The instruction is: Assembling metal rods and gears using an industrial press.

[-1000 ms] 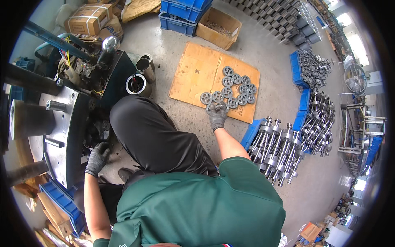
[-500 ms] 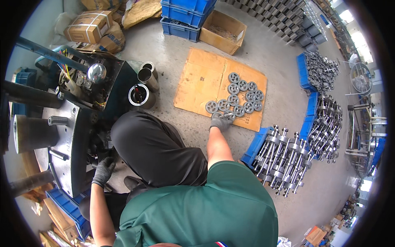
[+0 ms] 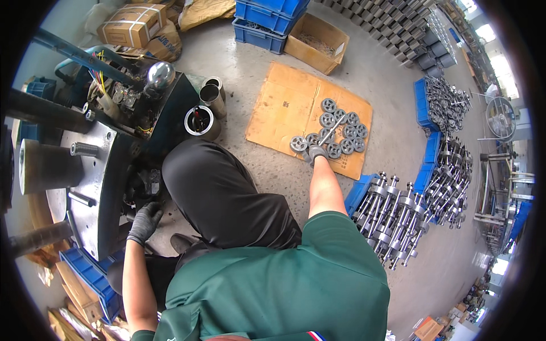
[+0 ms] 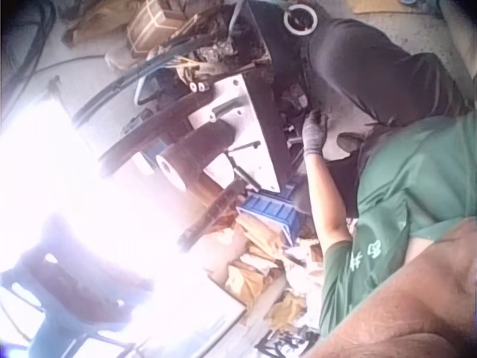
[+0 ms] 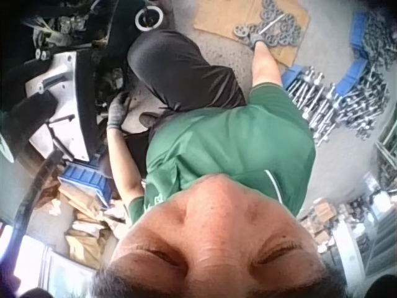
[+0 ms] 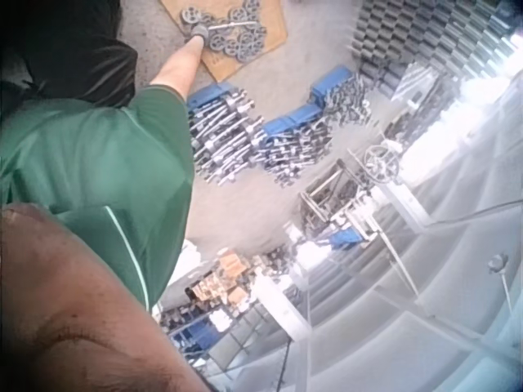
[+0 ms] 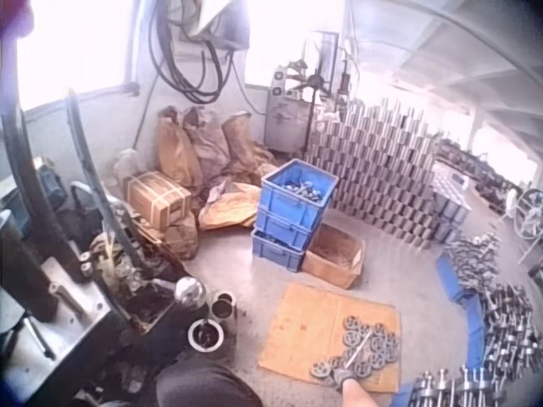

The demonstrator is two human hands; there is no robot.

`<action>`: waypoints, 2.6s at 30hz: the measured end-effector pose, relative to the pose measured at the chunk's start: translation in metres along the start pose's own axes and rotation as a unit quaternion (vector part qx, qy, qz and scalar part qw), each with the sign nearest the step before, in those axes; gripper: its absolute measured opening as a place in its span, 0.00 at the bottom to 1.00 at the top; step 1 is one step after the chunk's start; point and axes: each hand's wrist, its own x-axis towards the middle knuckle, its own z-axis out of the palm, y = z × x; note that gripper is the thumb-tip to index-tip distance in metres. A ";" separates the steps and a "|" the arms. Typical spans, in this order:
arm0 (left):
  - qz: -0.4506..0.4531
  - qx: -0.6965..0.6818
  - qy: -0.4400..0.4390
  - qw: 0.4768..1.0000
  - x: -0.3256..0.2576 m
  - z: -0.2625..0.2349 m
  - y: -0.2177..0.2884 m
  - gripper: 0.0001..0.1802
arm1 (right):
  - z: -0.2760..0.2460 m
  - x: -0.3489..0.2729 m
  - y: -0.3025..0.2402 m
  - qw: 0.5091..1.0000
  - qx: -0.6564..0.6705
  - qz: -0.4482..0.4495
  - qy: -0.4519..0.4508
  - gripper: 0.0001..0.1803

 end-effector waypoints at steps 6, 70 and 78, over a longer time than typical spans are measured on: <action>0.017 -0.006 0.003 1.000 -0.006 -0.009 0.007 0.19 | 0.006 -0.072 -0.016 0.946 -0.278 -0.107 0.127 0.38; 0.062 -0.824 0.197 0.528 -0.090 -0.048 0.100 0.08 | 0.040 -0.711 -0.333 0.220 -0.380 -0.895 -0.073 0.05; -0.070 -0.858 0.179 0.477 -0.076 -0.012 0.104 0.09 | -0.006 -0.667 -0.363 0.418 -0.540 -0.730 -0.036 0.16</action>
